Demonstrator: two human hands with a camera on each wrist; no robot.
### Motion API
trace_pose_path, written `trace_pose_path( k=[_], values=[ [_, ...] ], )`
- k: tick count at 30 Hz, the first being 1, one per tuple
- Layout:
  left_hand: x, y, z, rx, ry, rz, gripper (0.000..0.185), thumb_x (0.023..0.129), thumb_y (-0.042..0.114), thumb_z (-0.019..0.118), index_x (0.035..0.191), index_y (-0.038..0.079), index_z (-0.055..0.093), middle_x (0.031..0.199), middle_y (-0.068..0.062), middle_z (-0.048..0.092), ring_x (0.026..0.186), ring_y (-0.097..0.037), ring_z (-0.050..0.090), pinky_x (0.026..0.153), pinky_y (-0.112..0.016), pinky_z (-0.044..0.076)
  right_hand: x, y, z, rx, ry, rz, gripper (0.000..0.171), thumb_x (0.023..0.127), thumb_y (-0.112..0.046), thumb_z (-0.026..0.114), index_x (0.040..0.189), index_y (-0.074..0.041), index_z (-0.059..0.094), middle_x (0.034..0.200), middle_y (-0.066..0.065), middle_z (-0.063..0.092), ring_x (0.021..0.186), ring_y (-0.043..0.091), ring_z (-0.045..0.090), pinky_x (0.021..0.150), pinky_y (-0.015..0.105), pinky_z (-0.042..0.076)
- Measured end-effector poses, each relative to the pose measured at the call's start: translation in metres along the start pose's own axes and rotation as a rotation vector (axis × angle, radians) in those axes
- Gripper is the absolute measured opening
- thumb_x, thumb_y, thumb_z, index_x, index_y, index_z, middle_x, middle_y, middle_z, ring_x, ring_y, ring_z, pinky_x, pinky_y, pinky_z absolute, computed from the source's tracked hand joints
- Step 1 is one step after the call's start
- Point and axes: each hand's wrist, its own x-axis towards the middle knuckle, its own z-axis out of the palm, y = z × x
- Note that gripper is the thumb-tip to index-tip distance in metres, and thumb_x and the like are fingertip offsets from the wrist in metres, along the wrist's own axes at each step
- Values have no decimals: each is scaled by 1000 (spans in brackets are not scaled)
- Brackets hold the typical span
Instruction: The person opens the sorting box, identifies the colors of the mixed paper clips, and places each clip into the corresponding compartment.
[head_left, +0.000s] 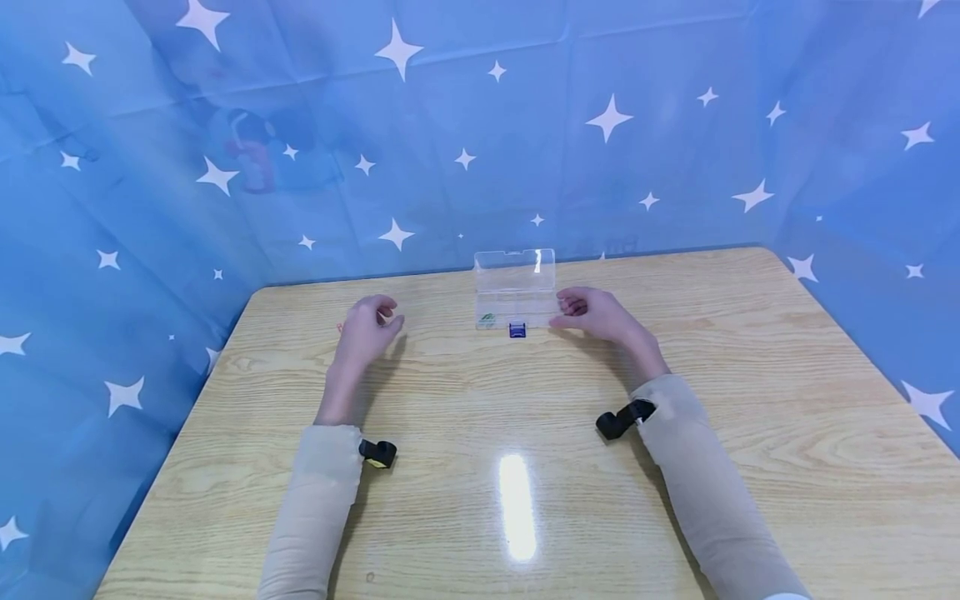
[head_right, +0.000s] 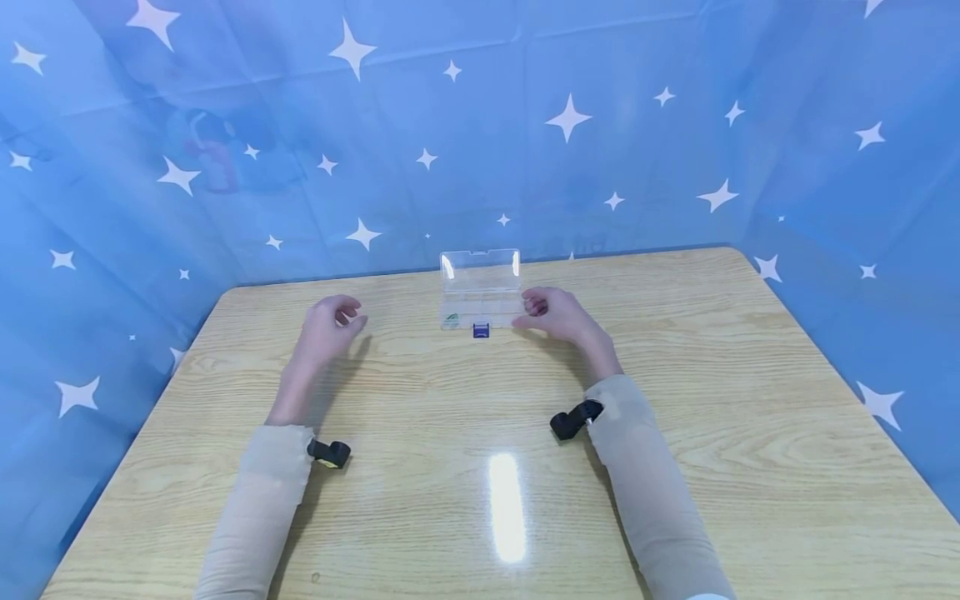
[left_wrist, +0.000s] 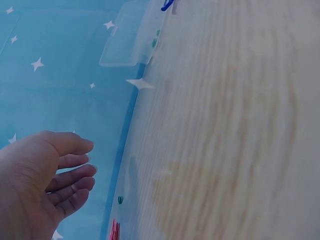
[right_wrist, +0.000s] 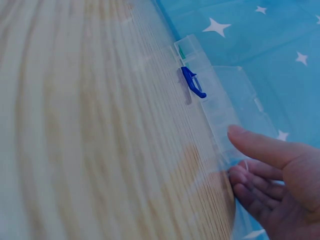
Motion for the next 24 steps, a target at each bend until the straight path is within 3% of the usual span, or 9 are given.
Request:
trace_pose_path(
  k=[10,24],
  values=[
    [0,-16,-10,-4,46,-96,31,96,13,63,119,-8,64,104,-22,65,95,-35,62,85,-47,52,0,0,0,-4,-2,-2,71,93,-29,76,147,5,45,126,20,60,116,33,56,105,47,45],
    [-3,-22,-8,84,-45,-173,33,96,13,64,121,-8,64,111,-24,67,103,-37,64,90,-48,52,1,1,0,-19,7,-8,71,91,-29,77,146,4,46,125,18,61,115,32,57,104,46,46]
  ],
)
